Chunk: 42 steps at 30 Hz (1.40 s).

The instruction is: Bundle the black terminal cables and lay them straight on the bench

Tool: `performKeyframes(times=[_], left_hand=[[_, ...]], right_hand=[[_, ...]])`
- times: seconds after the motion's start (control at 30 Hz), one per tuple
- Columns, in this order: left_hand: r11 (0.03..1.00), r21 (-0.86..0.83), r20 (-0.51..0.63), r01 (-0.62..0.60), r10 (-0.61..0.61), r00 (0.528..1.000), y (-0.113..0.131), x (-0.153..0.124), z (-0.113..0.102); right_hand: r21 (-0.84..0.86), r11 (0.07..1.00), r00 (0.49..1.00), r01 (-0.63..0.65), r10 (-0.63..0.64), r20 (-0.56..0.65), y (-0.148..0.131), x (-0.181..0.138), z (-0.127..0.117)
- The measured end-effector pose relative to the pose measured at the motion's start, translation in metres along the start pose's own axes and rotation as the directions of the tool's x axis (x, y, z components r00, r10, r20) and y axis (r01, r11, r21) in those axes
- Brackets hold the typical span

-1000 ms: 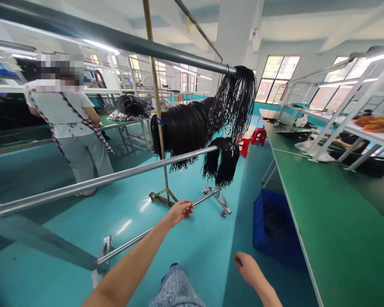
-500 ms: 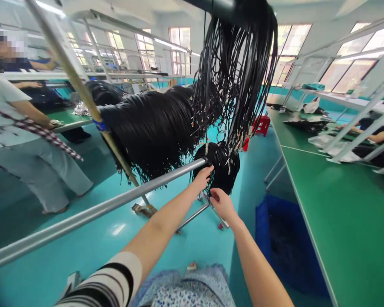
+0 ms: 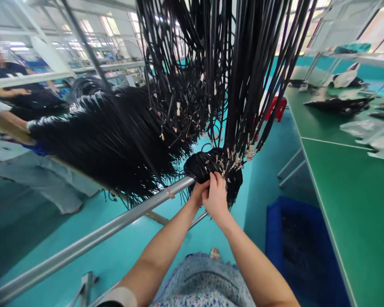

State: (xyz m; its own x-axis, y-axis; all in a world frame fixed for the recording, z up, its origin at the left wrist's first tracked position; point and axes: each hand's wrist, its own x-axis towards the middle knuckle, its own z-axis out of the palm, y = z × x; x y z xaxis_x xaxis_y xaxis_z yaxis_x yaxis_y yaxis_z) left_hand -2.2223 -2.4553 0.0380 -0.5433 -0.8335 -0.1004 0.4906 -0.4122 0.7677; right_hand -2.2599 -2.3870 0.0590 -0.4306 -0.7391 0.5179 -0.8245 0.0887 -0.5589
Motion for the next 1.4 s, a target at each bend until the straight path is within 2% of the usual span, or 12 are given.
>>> performKeyframes(times=[0.2,0.37,0.47,0.53,0.67,0.83,0.93,1.0,1.07,1.2,1.27,1.4], left_hand=[[0.999,0.031,-0.164,0.025,-0.02,0.986,0.019,-0.014,-0.007],[0.996,0.07,-0.297,-0.049,0.067,0.952,0.066,-0.049,-0.035],[0.996,0.08,-0.38,-0.038,0.066,0.923,0.097,-0.08,-0.059],[0.996,0.08,-0.443,-0.049,0.079,0.893,0.116,-0.103,-0.077],[0.993,0.091,-0.529,-0.074,0.111,0.841,0.142,-0.145,-0.112],[0.996,0.072,-0.463,0.048,-0.009,0.886,0.14,-0.176,-0.149],[0.991,0.112,-0.365,0.079,-0.033,0.93,0.132,-0.182,-0.164],[0.988,0.129,-0.329,0.084,-0.037,0.944,0.13,-0.184,-0.17],[0.987,0.126,-0.297,0.099,-0.058,0.953,0.131,-0.184,-0.174],[0.987,0.084,-0.255,0.137,-0.111,0.961,0.135,-0.181,-0.182],[0.985,0.057,-0.235,0.165,-0.147,0.961,0.137,-0.179,-0.186],[0.961,-0.024,-0.122,0.275,-0.276,0.953,0.144,-0.175,-0.196]], right_hand=[[0.412,0.906,0.99,-0.1,0.051,0.13,-0.004,0.014,-0.01],[0.775,0.602,0.954,-0.193,-0.069,0.291,-0.048,0.017,-0.013],[0.841,0.439,0.895,-0.318,-0.153,0.418,-0.067,0.007,-0.008],[0.833,0.413,0.88,-0.369,-0.134,0.456,-0.072,-0.007,0.002],[0.779,0.47,0.887,-0.415,0.019,0.461,-0.075,-0.049,0.032],[0.69,0.58,0.843,-0.433,-0.012,0.538,-0.079,-0.088,0.052],[0.584,0.772,0.965,-0.249,0.143,0.221,-0.063,-0.088,0.051],[0.495,0.846,0.967,-0.195,0.252,-0.049,-0.046,-0.076,0.053],[0.495,0.839,0.931,-0.228,0.336,-0.14,-0.03,-0.058,0.059],[0.55,0.716,0.894,-0.43,0.423,0.148,-0.025,-0.03,0.082],[0.449,0.761,0.882,-0.467,0.368,0.294,-0.041,-0.029,0.092],[0.199,0.965,0.827,-0.172,0.031,0.561,-0.098,-0.05,0.097]])
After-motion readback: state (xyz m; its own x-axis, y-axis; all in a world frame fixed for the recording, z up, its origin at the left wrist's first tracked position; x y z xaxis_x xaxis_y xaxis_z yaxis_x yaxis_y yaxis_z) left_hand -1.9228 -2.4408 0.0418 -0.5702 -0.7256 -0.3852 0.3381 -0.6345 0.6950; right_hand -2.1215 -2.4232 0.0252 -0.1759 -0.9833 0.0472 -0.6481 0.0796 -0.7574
